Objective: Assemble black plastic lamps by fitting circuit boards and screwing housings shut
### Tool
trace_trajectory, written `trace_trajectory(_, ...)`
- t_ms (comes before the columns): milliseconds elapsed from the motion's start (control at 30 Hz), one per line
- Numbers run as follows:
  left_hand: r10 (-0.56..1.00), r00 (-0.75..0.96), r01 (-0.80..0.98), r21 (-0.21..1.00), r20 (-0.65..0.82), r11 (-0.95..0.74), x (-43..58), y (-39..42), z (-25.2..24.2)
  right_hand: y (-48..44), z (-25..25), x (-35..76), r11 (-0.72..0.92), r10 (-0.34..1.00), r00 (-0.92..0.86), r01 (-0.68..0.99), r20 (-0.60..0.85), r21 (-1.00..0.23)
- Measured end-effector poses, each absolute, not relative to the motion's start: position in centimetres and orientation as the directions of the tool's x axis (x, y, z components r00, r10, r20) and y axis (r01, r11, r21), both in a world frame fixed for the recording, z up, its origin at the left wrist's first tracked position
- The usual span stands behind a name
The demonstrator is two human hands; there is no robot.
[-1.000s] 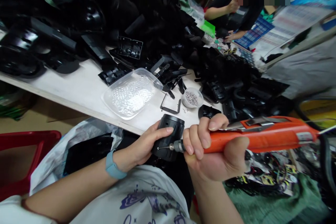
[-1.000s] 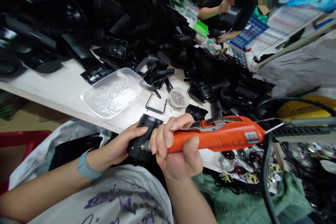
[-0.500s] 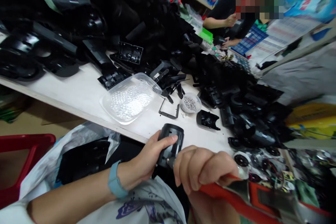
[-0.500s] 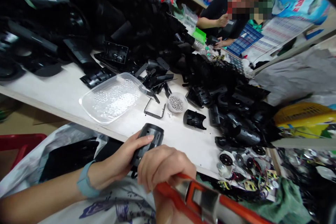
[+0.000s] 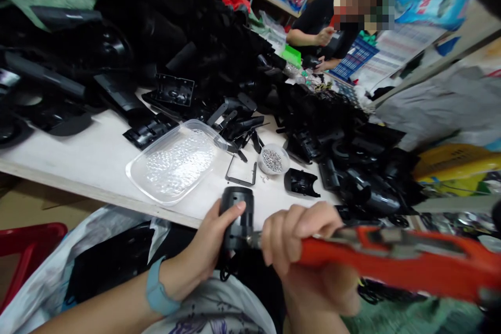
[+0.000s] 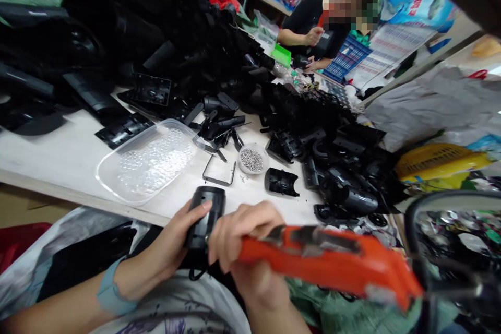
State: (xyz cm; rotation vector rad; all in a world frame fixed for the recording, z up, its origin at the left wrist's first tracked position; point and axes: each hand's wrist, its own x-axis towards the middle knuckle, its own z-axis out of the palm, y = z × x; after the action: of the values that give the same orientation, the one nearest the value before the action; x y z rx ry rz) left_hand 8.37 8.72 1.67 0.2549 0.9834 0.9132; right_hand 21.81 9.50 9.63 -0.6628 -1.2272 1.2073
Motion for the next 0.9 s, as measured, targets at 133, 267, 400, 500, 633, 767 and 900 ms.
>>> trace_trajectory(133, 0.741, 0.224, -0.56, 0.539, -0.633, 0.63, 6.8, 9.4, 1.2, 16.0, 7.5, 22.4, 0.539, 0.842, 0.12, -0.251, 0.527, -0.804)
trace_trajectory(267, 0.747, 0.246, -0.574, 0.528, -0.618, 0.626, 6.3, 9.2, 1.1, 20.9, 3.0, 21.8, 0.467, 0.884, 0.117, -0.192, 0.453, -0.863)
trace_trajectory(400, 0.764, 0.284, -0.592, 0.521, -0.579, 0.615, 6.3, 9.0, 0.7, 22.4, 0.4, 21.7, 0.391, 0.92, 0.083, -0.154, 0.382, -0.907)
trace_trajectory(500, 0.771, 0.303, -0.601, 0.516, -0.56, 0.611, 6.2, 9.0, 0.4, 22.3, 0.8, 22.1, 0.409, 0.912, 0.106, -0.161, 0.397, -0.898)
trace_trajectory(633, 0.769, 0.317, -0.583, 0.526, -0.555, 0.62, 6.0, 9.2, 0.2, 21.2, 3.8, 22.6, 0.501, 0.863, 0.172, -0.173, 0.474, -0.848)
trace_trajectory(767, 0.769, 0.323, -0.55, 0.552, -0.551, 0.626, 5.9, 9.3, 0.3, 19.8, 6.2, 22.6, 0.572, 0.819, 0.191, -0.193, 0.542, -0.797)
trace_trajectory(900, 0.774, 0.299, -0.552, 0.561, -0.558, 0.617, 6.1, 9.2, 0.4, 20.3, 4.4, 21.9, 0.516, 0.857, 0.143, -0.2, 0.496, -0.833)
